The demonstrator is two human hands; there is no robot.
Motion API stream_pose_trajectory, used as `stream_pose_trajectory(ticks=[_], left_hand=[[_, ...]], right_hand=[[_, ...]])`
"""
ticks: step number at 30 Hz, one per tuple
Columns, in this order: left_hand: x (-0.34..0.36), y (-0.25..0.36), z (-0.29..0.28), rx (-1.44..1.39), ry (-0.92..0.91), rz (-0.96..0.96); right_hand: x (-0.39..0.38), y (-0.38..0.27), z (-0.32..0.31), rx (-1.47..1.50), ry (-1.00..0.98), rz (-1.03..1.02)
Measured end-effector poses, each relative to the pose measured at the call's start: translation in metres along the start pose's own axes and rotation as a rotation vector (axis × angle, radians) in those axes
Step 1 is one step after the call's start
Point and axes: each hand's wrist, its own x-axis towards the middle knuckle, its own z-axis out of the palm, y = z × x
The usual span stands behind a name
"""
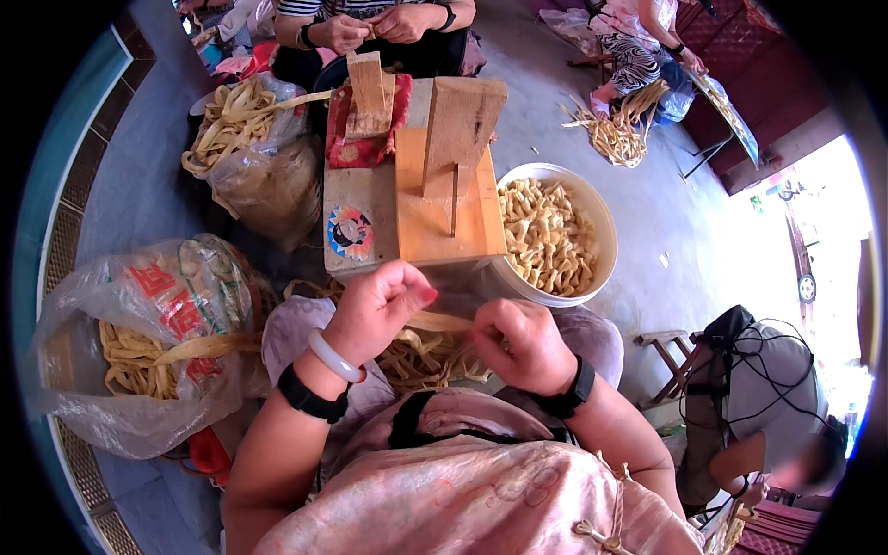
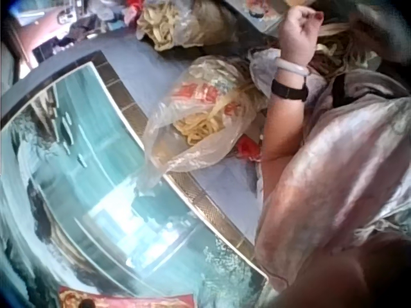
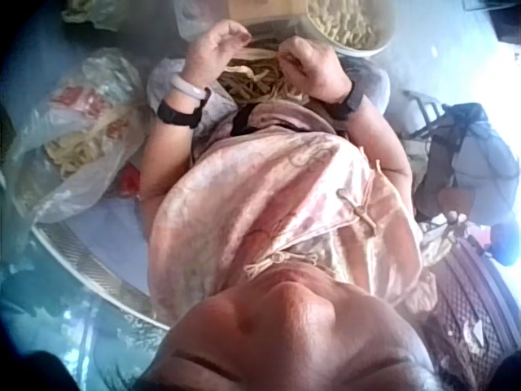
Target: The person manipulates strips of dough by hand, folding and pressing them into small shapes before placing them into a white container bucket.
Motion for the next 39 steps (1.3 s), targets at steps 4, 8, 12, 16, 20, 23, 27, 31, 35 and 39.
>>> stream_pose_trajectory(ticks=[4, 8, 12, 16, 20, 23, 27, 31, 35, 39], left_hand=[[0.015, -0.002, -0.005, -0.110, -0.157, -0.121], [0.047, -0.003, 0.004, 0.068, 0.061, -0.031], [0.076, -0.024, 0.007, 0.317, 0.288, -0.012], [0.048, -0.014, 0.003, 0.193, 0.227, 0.028], [0.012, -0.002, 0.021, 0.003, -0.018, -0.040], [-0.006, -0.004, 0.030, -0.179, -0.186, -0.093], [-0.022, 0.000, 0.029, -0.699, -0.403, -0.417], [-0.039, -0.025, 0.022, -0.476, -0.457, -0.390], [-0.042, -0.034, 0.023, -1.236, -0.172, -0.221], [-0.038, -0.001, 0.029, 0.165, -0.189, 0.352]], right_hand=[[0.014, 0.029, -0.002, -0.077, 0.117, 0.025], [0.046, 0.050, -0.009, -0.178, 0.179, 0.019], [0.070, 0.082, -0.003, -0.464, 0.128, 0.043], [0.039, 0.106, -0.027, -0.691, 0.255, 0.255], [0.022, 0.043, -0.025, -0.314, 0.080, -0.044], [0.008, 0.004, 0.002, -0.197, -0.055, -0.199], [-0.008, 0.004, 0.003, -0.221, -0.132, -0.181], [-0.012, 0.001, -0.009, -0.410, -0.098, -0.197], [-0.017, -0.006, 0.001, -0.438, -0.135, -0.267], [-0.026, -0.027, 0.023, 0.254, -0.108, -0.067]])
